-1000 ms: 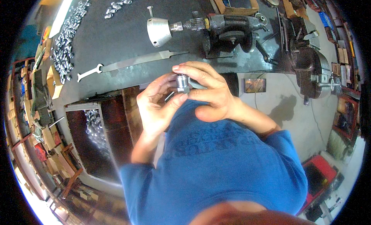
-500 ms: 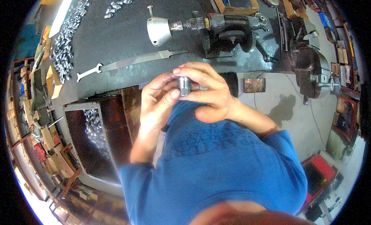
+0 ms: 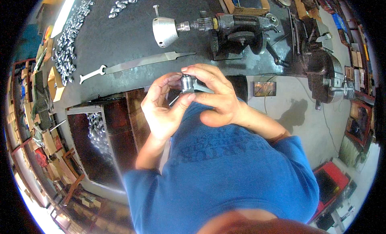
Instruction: The person repeatedly picks up small metal parts from a pile on a workbench, places them into a bench-mounted machine, and operates a lever to process them. After processing, the person removes the parts and places them into a collection bin below the workbench. The cycle of picking, processing, and binning continues throughout the video.
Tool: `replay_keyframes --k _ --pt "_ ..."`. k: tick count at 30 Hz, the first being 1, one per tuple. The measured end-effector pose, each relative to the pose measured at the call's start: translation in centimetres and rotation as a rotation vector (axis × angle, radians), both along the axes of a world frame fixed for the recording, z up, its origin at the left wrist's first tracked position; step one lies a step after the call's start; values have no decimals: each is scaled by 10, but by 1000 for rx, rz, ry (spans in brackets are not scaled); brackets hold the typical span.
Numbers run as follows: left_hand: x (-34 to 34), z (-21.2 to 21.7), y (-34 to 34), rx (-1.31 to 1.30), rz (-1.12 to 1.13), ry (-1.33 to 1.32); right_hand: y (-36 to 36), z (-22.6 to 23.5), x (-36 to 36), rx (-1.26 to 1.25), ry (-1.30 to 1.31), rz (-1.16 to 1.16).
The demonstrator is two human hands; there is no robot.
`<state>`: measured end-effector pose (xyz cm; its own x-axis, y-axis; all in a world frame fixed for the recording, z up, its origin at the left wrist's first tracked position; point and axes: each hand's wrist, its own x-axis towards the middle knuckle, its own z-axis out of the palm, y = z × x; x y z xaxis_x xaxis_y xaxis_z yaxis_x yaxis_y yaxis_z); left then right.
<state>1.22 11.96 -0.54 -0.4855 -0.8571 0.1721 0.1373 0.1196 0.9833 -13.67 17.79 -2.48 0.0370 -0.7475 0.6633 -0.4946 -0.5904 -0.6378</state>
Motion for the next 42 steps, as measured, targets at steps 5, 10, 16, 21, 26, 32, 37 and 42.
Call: replay_keyframes --k 5,10,16,21,26,32,37,42 --pt "-1 0 -2 -75 -10 -52 0 -1 1 17 -19 -1" --pt "1 1 -7 135 -83 11 0 0 0 37 -7 10" --pt "3 -3 -13 559 -292 321 -3 5 -3 18 24 29" --pt "2 -3 -14 634 -335 382 -4 11 0 5 -21 19" --pt "-4 4 -12 553 -330 333 -4 15 1 -17 8 -7" --pt "2 -4 -13 424 -266 172 -3 17 2 -8 33 -31" --pt "-1 -1 -14 537 -274 337 -4 17 1 14 -4 -13" --pt "0 -2 -14 568 -296 332 -7 10 -3 -4 39 -2"
